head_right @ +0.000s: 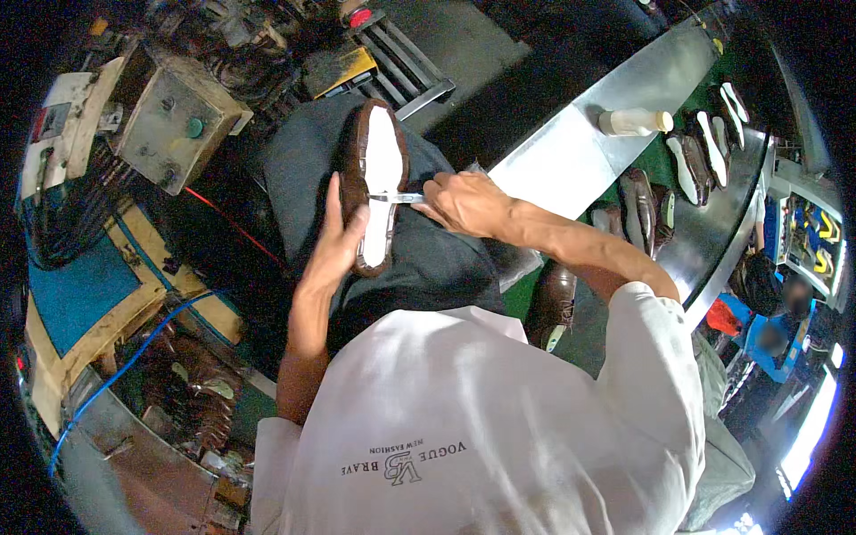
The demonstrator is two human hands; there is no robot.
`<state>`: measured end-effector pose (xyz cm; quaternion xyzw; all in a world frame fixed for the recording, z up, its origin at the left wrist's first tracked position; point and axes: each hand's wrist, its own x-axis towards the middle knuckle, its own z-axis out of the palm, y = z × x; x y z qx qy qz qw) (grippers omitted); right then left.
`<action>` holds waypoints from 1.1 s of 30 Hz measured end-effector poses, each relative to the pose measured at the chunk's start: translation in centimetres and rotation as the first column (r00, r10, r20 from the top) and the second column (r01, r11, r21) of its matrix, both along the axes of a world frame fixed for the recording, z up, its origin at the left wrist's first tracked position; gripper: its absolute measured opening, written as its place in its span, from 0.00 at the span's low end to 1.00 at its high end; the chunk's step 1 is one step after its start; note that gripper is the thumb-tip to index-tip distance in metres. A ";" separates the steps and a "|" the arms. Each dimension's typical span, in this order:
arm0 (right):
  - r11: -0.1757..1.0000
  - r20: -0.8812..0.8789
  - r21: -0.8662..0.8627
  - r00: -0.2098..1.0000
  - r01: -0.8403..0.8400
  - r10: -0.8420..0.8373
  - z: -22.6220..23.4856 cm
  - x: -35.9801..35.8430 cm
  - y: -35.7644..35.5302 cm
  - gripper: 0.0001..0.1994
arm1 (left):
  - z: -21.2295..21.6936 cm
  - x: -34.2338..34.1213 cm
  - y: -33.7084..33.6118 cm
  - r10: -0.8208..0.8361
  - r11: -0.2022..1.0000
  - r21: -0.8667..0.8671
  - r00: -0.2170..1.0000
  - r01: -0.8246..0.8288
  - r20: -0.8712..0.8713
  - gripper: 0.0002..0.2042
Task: Using a lasting machine to shape and attach the upper part of the shoe to the sole assembly.
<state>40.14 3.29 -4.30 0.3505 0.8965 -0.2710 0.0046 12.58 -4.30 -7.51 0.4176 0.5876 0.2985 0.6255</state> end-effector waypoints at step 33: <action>0.996 0.233 0.090 0.972 -0.002 -0.019 -1.3 -1.0 1.6 0.11 | 1.1 0.2 -0.5 -0.119 0.993 -0.031 0.939 0.116 -0.322 0.50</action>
